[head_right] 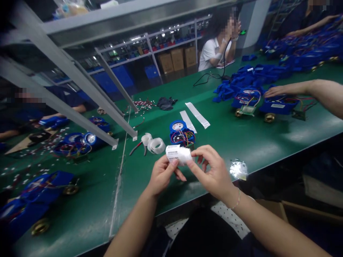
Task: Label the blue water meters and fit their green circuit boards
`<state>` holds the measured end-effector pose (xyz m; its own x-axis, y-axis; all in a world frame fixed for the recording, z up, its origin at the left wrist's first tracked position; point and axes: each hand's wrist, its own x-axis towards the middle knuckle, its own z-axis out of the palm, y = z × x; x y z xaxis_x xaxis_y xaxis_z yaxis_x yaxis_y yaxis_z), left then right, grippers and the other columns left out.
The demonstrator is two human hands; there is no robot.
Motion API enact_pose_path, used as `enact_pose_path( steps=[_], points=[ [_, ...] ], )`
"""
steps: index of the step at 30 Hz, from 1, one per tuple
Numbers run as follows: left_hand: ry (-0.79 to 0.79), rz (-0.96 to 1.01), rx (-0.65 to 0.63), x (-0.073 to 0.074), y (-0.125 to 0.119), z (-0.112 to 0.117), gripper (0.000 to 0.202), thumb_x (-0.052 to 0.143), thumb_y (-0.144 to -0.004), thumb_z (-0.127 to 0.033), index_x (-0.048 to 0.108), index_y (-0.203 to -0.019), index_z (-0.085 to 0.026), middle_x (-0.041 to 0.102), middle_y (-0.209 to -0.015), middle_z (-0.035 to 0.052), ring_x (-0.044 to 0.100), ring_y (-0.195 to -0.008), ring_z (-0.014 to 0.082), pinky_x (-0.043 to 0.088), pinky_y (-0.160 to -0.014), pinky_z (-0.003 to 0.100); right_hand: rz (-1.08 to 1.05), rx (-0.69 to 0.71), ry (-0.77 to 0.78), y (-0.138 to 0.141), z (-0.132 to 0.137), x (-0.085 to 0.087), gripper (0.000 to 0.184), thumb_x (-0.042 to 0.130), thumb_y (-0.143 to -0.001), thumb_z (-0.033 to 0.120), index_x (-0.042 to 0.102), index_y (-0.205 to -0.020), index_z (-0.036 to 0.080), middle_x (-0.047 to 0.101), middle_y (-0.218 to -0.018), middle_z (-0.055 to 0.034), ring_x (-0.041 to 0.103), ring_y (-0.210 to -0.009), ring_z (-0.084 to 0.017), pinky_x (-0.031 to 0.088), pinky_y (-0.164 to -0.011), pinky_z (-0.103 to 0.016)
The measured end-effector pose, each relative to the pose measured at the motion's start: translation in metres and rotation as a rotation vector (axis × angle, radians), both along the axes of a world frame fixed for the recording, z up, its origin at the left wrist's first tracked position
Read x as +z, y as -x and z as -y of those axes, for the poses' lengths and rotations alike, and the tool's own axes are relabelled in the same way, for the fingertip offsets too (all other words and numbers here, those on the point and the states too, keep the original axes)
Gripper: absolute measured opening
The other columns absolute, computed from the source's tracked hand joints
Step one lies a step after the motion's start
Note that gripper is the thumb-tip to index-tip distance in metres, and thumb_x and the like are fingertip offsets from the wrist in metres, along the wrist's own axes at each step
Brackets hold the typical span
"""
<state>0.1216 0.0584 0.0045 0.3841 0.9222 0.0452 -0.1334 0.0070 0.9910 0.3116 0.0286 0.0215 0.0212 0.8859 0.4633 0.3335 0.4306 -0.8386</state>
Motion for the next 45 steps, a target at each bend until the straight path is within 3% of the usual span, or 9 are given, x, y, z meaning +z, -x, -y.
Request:
enact_pose_path(
  steps=[3,7,10,14,20,31,37,41,45],
  points=[
    [0.004,-0.006,0.030,0.002,-0.002,0.004,0.046,0.068,-0.093,-0.058,0.068,-0.114,-0.017,0.077,-0.097,0.0092,0.076,-0.064,0.0196,0.052,-0.051,0.021,-0.001,-0.018,0.026,0.003,0.004,-0.001,0.012,0.072,-0.094,0.036,0.071,-0.091,0.024,0.062,-0.092,-0.0030,0.055,-0.069,-0.013,0.043,-0.055,-0.026],
    [-0.018,0.037,0.156,0.003,-0.003,0.001,0.047,0.070,-0.091,-0.057,0.069,-0.114,-0.016,0.078,-0.095,0.0096,0.077,-0.067,0.0198,0.052,-0.050,0.019,-0.148,-0.013,0.144,0.008,0.003,-0.007,0.018,0.072,-0.094,0.039,0.072,-0.087,0.023,0.064,-0.092,-0.0036,0.061,-0.081,-0.016,0.046,-0.061,-0.025],
    [-0.015,0.057,0.200,0.004,-0.003,-0.002,0.048,0.070,-0.091,-0.057,0.068,-0.115,-0.015,0.078,-0.094,0.0089,0.077,-0.064,0.0187,0.050,-0.047,0.017,-0.237,0.012,0.212,0.013,0.000,-0.008,0.023,0.072,-0.093,0.042,0.072,-0.086,0.020,0.063,-0.089,-0.0035,0.059,-0.075,-0.013,0.045,-0.056,-0.023],
    [-0.009,0.082,0.208,0.004,-0.003,-0.001,0.048,0.070,-0.091,-0.057,0.067,-0.115,-0.015,0.078,-0.092,0.0077,0.077,-0.063,0.0179,0.049,-0.045,0.015,-0.261,0.025,0.237,0.016,0.000,-0.006,0.025,0.073,-0.093,0.042,0.072,-0.085,0.018,0.060,-0.084,-0.0014,0.053,-0.062,-0.008,0.045,-0.051,-0.019],
    [-0.028,0.117,0.206,0.003,-0.004,-0.001,0.042,0.069,-0.094,-0.052,0.066,-0.116,-0.016,0.079,-0.094,0.0076,0.077,-0.064,0.0171,0.050,-0.046,0.013,-0.266,0.019,0.236,0.017,0.001,-0.012,0.020,0.072,-0.094,0.040,0.072,-0.092,0.020,0.065,-0.092,-0.0019,0.060,-0.066,-0.008,0.052,-0.055,-0.018],
    [-0.007,0.155,0.154,0.000,-0.005,0.001,0.042,0.067,-0.097,-0.050,0.058,-0.122,-0.018,0.076,-0.099,0.0071,0.073,-0.054,0.0135,0.045,-0.037,0.012,-0.165,-0.003,0.103,0.019,0.009,-0.023,0.017,0.068,-0.098,0.028,0.066,-0.115,0.026,0.073,-0.100,-0.0003,0.074,-0.084,-0.013,0.061,-0.073,-0.024],
    [-0.121,0.168,0.198,-0.002,-0.007,0.001,0.029,0.067,-0.099,-0.041,0.062,-0.117,-0.019,0.077,-0.099,0.0057,0.075,-0.064,0.0119,0.055,-0.054,0.014,-0.071,-0.127,0.030,0.014,0.005,-0.017,0.024,0.074,-0.092,0.028,0.064,-0.115,0.025,0.065,-0.106,-0.0031,0.067,-0.091,-0.015,0.057,-0.068,-0.024],
    [-0.180,0.156,0.218,-0.002,-0.007,0.003,0.024,0.067,-0.100,-0.036,0.065,-0.117,-0.019,0.077,-0.098,0.0056,0.076,-0.070,0.0127,0.059,-0.062,0.017,0.009,-0.126,-0.089,0.004,-0.001,-0.005,0.032,0.069,-0.095,0.027,0.062,-0.126,0.024,0.062,-0.127,-0.0072,0.062,-0.115,-0.021,0.058,-0.089,-0.033],
    [-0.239,0.153,0.237,0.000,-0.007,0.005,0.021,0.067,-0.099,-0.032,0.067,-0.115,-0.019,0.078,-0.100,0.0063,0.076,-0.073,0.0132,0.060,-0.066,0.018,0.176,-0.070,-0.170,-0.002,-0.003,0.005,0.018,0.067,-0.097,0.023,0.070,-0.115,0.024,0.073,-0.117,-0.0024,0.067,-0.114,-0.018,0.052,-0.103,-0.034]
  ],
)
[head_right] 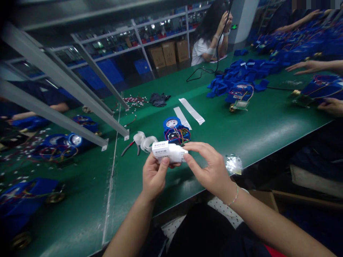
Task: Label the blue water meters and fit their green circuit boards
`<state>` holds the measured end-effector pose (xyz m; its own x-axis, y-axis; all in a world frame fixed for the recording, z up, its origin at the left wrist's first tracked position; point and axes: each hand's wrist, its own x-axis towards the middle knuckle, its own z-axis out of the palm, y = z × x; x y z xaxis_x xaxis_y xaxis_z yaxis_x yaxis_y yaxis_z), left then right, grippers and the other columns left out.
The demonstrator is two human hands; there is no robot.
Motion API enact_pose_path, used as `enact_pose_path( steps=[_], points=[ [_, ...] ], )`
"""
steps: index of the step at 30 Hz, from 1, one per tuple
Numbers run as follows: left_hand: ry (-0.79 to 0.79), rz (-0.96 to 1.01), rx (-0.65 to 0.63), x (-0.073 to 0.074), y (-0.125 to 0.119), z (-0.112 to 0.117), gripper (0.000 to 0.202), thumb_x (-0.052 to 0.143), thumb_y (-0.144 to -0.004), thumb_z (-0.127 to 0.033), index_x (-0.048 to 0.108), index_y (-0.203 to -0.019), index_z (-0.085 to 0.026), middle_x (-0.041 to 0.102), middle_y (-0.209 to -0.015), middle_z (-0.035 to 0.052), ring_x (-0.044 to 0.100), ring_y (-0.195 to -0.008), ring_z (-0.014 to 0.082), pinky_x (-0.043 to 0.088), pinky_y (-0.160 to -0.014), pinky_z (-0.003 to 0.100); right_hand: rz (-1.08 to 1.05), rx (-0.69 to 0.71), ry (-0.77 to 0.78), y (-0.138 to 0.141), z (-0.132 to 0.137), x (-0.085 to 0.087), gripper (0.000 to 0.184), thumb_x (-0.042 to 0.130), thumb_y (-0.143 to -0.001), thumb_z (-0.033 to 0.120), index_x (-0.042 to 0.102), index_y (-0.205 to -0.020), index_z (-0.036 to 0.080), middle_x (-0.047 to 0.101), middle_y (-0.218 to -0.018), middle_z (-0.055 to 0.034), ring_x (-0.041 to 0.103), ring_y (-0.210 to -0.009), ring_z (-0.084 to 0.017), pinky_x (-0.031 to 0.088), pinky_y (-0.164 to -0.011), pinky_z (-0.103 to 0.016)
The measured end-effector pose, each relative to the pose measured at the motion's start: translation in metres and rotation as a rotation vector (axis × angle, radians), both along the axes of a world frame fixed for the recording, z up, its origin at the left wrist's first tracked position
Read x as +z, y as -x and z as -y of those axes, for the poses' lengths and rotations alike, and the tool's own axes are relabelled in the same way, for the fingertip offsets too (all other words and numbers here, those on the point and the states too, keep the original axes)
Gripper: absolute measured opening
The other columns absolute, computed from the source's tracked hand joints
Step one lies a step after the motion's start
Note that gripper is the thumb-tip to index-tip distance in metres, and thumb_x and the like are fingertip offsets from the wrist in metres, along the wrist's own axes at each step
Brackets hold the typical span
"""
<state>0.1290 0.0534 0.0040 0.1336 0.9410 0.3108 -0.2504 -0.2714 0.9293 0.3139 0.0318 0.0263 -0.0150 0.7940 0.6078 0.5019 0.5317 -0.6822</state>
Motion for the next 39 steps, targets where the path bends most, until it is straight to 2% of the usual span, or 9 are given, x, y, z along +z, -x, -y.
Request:
enact_pose_path(
  steps=[6,12,16,19,23,27,30,35,39],
  points=[
    [-0.016,-0.011,0.029,-0.003,-0.002,0.002,0.020,0.067,-0.099,-0.031,0.068,-0.116,-0.019,0.077,-0.102,0.0062,0.075,-0.073,0.0130,0.061,-0.068,0.019,0.123,-0.112,-0.153,0.000,0.003,0.002,0.019,0.075,-0.093,0.021,0.073,-0.112,0.021,0.079,-0.105,0.0013,0.075,-0.089,-0.011,0.058,-0.085,-0.021],
    [0.038,-0.064,0.069,-0.005,-0.002,0.004,0.028,0.068,-0.097,-0.040,0.068,-0.114,-0.018,0.077,-0.102,0.0075,0.075,-0.072,0.0156,0.063,-0.068,0.024,0.291,-0.194,-0.277,-0.006,0.001,-0.005,0.023,0.074,-0.094,0.024,0.073,-0.116,0.024,0.080,-0.101,0.0002,0.077,-0.077,-0.016,0.062,-0.073,-0.025],
    [0.058,-0.141,0.085,-0.005,-0.002,0.005,0.026,0.066,-0.098,-0.043,0.069,-0.111,-0.020,0.078,-0.103,0.0066,0.076,-0.076,0.0185,0.063,-0.072,0.029,0.410,-0.169,-0.259,-0.009,0.002,-0.012,0.039,0.072,-0.094,0.023,0.068,-0.133,0.031,0.073,-0.127,-0.0016,0.078,-0.099,-0.023,0.064,-0.087,-0.035],
    [-0.092,-0.322,0.175,-0.010,0.003,0.005,0.019,0.064,-0.099,-0.039,0.069,-0.106,-0.022,0.079,-0.100,0.0060,0.077,-0.085,0.0216,0.063,-0.078,0.032,0.285,-0.135,-0.239,-0.004,0.003,-0.007,0.034,0.073,-0.092,0.017,0.073,-0.122,0.031,0.069,-0.135,-0.0006,0.070,-0.120,-0.026,0.059,-0.103,-0.042],
    [-0.495,-0.698,0.417,-0.021,0.013,0.001,0.010,0.068,-0.094,-0.031,0.071,-0.096,-0.022,0.077,-0.081,0.0063,0.074,-0.072,0.0217,0.058,-0.069,0.030,-0.209,-0.044,0.138,0.004,0.004,0.006,0.006,0.075,-0.092,0.031,0.077,-0.095,0.026,0.077,-0.114,-0.0029,0.073,-0.107,-0.022,0.061,-0.095,-0.037],
    [-0.802,-0.819,0.467,-0.029,0.019,0.000,0.010,0.069,-0.090,-0.030,0.073,-0.097,-0.024,0.077,-0.078,0.0084,0.072,-0.064,0.0222,0.056,-0.060,0.030,-0.639,0.197,0.692,-0.006,0.000,0.010,0.028,0.073,-0.092,0.050,0.075,-0.100,0.023,0.076,-0.112,-0.0066,0.071,-0.106,-0.020,0.062,-0.081,-0.027],
    [-0.863,-0.793,0.505,-0.026,0.022,-0.001,0.012,0.069,-0.090,-0.027,0.072,-0.100,-0.023,0.077,-0.079,0.0085,0.071,-0.063,0.0221,0.055,-0.061,0.030,-0.713,0.139,0.751,-0.026,0.000,0.005,0.036,0.075,-0.090,0.055,0.074,-0.103,0.022,0.075,-0.113,-0.0076,0.069,-0.112,-0.020,0.061,-0.083,-0.025],
    [-0.523,-0.868,0.658,0.016,0.036,-0.038,0.022,0.057,-0.101,-0.034,0.066,-0.113,-0.019,0.077,-0.095,0.0091,0.073,-0.078,0.0214,0.055,-0.074,0.030,-0.622,-0.083,0.603,-0.063,0.014,-0.013,0.044,0.078,-0.083,0.059,0.075,-0.104,0.020,0.072,-0.115,-0.0100,0.067,-0.108,-0.024,0.064,-0.085,-0.032],
    [-0.164,-1.376,0.621,0.045,0.045,-0.110,0.035,0.041,-0.105,-0.040,0.062,-0.127,-0.022,0.076,-0.106,0.0109,0.073,-0.100,0.0270,0.052,-0.087,0.035,-0.566,-0.141,0.619,-0.072,0.029,-0.030,0.049,0.076,-0.082,0.063,0.074,-0.104,0.019,0.072,-0.113,-0.0117,0.069,-0.106,-0.027,0.065,-0.086,-0.036]
  ],
)
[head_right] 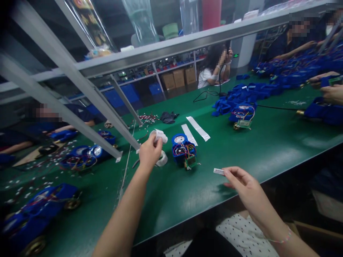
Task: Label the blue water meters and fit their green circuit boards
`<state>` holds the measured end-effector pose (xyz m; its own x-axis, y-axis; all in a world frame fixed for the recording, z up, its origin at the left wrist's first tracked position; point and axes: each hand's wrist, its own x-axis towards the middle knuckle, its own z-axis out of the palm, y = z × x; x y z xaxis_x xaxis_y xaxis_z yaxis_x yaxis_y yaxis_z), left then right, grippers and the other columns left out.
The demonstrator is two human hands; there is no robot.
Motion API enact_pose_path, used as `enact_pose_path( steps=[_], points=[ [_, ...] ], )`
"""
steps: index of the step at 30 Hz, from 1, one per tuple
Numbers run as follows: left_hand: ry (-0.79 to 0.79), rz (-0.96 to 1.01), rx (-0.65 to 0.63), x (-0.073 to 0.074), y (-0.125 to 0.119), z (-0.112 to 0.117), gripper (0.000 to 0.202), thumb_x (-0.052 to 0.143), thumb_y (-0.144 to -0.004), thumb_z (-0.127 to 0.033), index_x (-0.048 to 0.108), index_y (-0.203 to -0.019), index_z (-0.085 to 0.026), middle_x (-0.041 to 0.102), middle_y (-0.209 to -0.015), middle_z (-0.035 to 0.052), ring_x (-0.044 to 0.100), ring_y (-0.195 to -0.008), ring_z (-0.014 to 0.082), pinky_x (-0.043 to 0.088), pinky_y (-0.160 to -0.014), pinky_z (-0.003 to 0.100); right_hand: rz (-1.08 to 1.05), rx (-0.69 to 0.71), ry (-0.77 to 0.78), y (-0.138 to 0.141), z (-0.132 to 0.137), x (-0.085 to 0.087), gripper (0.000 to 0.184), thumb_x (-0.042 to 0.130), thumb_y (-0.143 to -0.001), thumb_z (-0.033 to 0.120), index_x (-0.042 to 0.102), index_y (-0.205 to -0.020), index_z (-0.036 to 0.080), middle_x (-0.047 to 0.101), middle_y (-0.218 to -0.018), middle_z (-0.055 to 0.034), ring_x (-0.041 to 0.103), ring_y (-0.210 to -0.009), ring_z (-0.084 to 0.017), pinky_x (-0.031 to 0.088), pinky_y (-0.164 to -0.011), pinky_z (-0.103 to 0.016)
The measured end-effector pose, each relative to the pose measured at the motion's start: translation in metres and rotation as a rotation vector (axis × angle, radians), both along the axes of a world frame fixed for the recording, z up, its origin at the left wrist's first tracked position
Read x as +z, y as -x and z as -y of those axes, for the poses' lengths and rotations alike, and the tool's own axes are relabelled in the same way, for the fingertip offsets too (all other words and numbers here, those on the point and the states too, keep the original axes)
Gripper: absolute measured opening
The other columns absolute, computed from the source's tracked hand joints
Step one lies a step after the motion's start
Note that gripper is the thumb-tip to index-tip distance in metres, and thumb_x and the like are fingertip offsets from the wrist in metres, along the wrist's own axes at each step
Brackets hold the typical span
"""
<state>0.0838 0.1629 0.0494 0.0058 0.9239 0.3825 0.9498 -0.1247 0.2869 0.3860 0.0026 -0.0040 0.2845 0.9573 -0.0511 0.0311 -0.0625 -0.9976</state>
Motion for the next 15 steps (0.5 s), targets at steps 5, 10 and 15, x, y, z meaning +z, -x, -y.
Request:
enact_pose_path(
  steps=[5,10,15],
  points=[
    [0.219,-0.116,-0.010,-0.014,0.000,-0.064,0.016,0.064,-0.090,-0.031,0.073,-0.100,-0.021,0.078,-0.099,0.0111,0.073,-0.095,0.0280,0.052,-0.083,0.033,-0.053,-0.016,-0.024,0.012,0.012,-0.024,0.054,0.079,-0.080,0.062,0.066,-0.109,0.019,0.070,-0.115,-0.0139,0.072,-0.108,-0.032,0.068,-0.080,-0.042],
    [0.164,-0.128,-0.040,-0.023,0.001,-0.053,0.027,0.062,-0.091,-0.032,0.070,-0.114,-0.022,0.073,-0.118,0.0117,0.070,-0.105,0.0269,0.052,-0.088,0.033,0.087,0.040,-0.102,0.024,0.007,-0.040,0.063,0.077,-0.086,0.054,0.049,-0.133,0.025,0.054,-0.143,-0.0153,0.065,-0.123,-0.033,0.064,-0.094,-0.050],
    [-0.089,-0.030,-0.140,-0.026,-0.002,0.005,0.033,0.040,-0.101,-0.024,0.062,-0.125,-0.021,0.071,-0.122,0.0096,0.069,-0.107,0.0222,0.052,-0.092,0.033,0.275,0.033,-0.229,0.056,-0.035,-0.045,0.099,0.085,-0.075,0.054,0.026,-0.148,0.024,0.034,-0.154,-0.0205,0.056,-0.133,-0.036,0.055,-0.107,-0.058]
  ],
)
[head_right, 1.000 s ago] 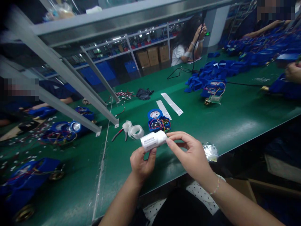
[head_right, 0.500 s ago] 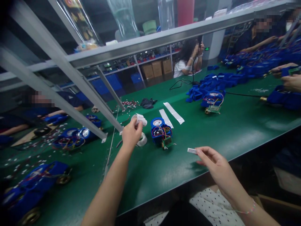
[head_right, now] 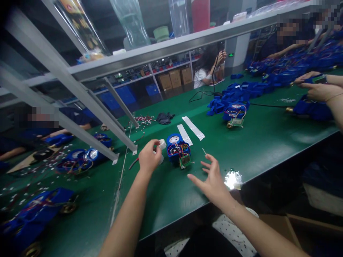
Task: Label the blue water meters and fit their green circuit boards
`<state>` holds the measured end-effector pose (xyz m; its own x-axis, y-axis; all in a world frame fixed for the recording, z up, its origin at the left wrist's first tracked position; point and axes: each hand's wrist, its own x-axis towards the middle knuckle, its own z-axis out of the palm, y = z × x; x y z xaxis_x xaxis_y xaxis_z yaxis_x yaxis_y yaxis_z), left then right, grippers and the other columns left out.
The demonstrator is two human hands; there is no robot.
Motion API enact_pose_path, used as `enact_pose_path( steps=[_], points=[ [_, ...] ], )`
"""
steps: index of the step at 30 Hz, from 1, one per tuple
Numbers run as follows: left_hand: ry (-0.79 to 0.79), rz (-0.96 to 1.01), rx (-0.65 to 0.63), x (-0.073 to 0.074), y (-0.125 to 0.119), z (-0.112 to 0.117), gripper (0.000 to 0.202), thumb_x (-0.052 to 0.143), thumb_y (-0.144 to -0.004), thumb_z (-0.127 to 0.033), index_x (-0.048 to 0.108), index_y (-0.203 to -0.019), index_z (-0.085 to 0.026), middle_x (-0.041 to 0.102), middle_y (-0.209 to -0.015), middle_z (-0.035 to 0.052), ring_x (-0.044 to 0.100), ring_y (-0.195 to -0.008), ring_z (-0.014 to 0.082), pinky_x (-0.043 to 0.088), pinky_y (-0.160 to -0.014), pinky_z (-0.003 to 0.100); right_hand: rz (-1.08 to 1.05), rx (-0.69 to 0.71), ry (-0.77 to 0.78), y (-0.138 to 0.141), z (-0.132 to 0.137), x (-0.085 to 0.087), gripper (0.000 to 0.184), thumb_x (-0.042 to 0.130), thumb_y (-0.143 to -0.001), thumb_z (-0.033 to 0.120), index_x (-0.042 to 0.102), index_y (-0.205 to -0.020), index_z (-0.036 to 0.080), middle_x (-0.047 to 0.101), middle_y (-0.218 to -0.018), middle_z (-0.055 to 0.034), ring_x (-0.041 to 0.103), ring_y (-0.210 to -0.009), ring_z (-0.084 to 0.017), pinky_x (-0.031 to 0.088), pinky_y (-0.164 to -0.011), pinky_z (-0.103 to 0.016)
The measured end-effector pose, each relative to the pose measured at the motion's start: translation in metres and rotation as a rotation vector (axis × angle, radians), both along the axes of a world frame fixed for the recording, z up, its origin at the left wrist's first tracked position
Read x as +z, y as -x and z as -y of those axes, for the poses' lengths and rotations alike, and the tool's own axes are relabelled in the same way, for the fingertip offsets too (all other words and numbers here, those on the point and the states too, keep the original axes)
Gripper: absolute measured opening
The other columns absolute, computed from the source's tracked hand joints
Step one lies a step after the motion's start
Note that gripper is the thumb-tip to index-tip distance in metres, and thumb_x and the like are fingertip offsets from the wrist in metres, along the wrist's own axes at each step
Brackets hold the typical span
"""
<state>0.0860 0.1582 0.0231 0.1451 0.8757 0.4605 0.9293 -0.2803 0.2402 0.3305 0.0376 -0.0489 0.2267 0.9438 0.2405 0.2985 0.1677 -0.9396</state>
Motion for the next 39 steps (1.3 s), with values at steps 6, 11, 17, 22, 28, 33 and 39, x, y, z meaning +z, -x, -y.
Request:
enact_pose_path(
  steps=[6,11,17,22,28,33,39],
  points=[
    [-0.176,0.048,-0.376,-0.024,-0.005,0.044,0.036,0.052,-0.083,-0.015,0.070,-0.113,-0.024,0.075,-0.114,0.0080,0.069,-0.113,0.0281,0.055,-0.101,0.044,0.056,0.038,-0.029,0.031,-0.037,0.010,0.104,0.083,-0.076,0.056,0.014,-0.150,0.030,0.033,-0.149,-0.0175,0.065,-0.114,-0.029,0.062,-0.094,-0.048],
    [-0.165,-0.154,-0.492,-0.034,-0.013,0.038,0.068,0.053,-0.081,-0.009,0.055,-0.147,-0.027,0.062,-0.146,0.0087,0.057,-0.137,0.0298,0.045,-0.116,0.052,-0.072,0.006,-0.015,0.012,-0.037,0.036,0.094,0.078,-0.081,0.057,0.018,-0.148,0.031,0.044,-0.142,-0.0141,0.070,-0.099,-0.024,0.064,-0.078,-0.040],
    [-0.210,-0.168,-0.426,-0.041,-0.029,0.023,0.056,0.052,-0.087,-0.006,0.061,-0.140,-0.020,0.069,-0.136,0.0115,0.064,-0.126,0.0296,0.045,-0.111,0.052,-0.538,0.055,0.273,-0.021,-0.066,0.068,0.071,0.065,-0.090,0.066,0.035,-0.138,0.022,0.067,-0.113,-0.0096,0.073,-0.067,-0.017,0.050,-0.045,-0.021],
    [-0.169,-0.168,-0.429,-0.043,-0.022,0.029,0.042,0.057,-0.091,-0.015,0.065,-0.133,-0.020,0.071,-0.133,0.0111,0.065,-0.125,0.0269,0.039,-0.115,0.049,-0.700,0.148,0.427,-0.036,-0.086,0.069,0.046,0.057,-0.098,0.060,0.058,-0.120,0.020,0.073,-0.093,-0.0087,0.071,-0.063,-0.014,0.042,-0.036,-0.014],
    [-0.189,-0.093,-0.507,-0.025,-0.019,0.054,0.038,0.064,-0.086,-0.020,0.066,-0.124,-0.019,0.075,-0.121,0.0081,0.069,-0.113,0.0254,0.038,-0.111,0.048,-0.680,0.145,0.435,-0.037,-0.079,0.077,0.043,0.057,-0.099,0.058,0.062,-0.121,0.020,0.075,-0.099,-0.0096,0.071,-0.061,-0.014,0.041,-0.034,-0.015],
    [-0.182,0.058,-0.583,-0.008,-0.017,0.063,0.041,0.070,-0.078,-0.023,0.065,-0.119,-0.022,0.076,-0.112,0.0056,0.071,-0.104,0.0263,0.037,-0.109,0.051,-0.592,0.095,0.441,-0.040,-0.074,0.082,0.042,0.055,-0.100,0.055,0.058,-0.125,0.021,0.073,-0.105,-0.0115,0.071,-0.062,-0.016,0.043,-0.038,-0.018],
    [-0.188,0.307,-0.588,0.008,-0.013,0.071,0.041,0.073,-0.071,-0.027,0.063,-0.110,-0.022,0.075,-0.102,0.0040,0.069,-0.095,0.0263,0.040,-0.104,0.050,-0.386,-0.202,0.219,-0.050,-0.070,0.084,0.058,0.072,-0.090,0.056,0.047,-0.132,0.025,0.060,-0.132,-0.0101,0.070,-0.095,-0.019,0.055,-0.062,-0.022]
  ],
)
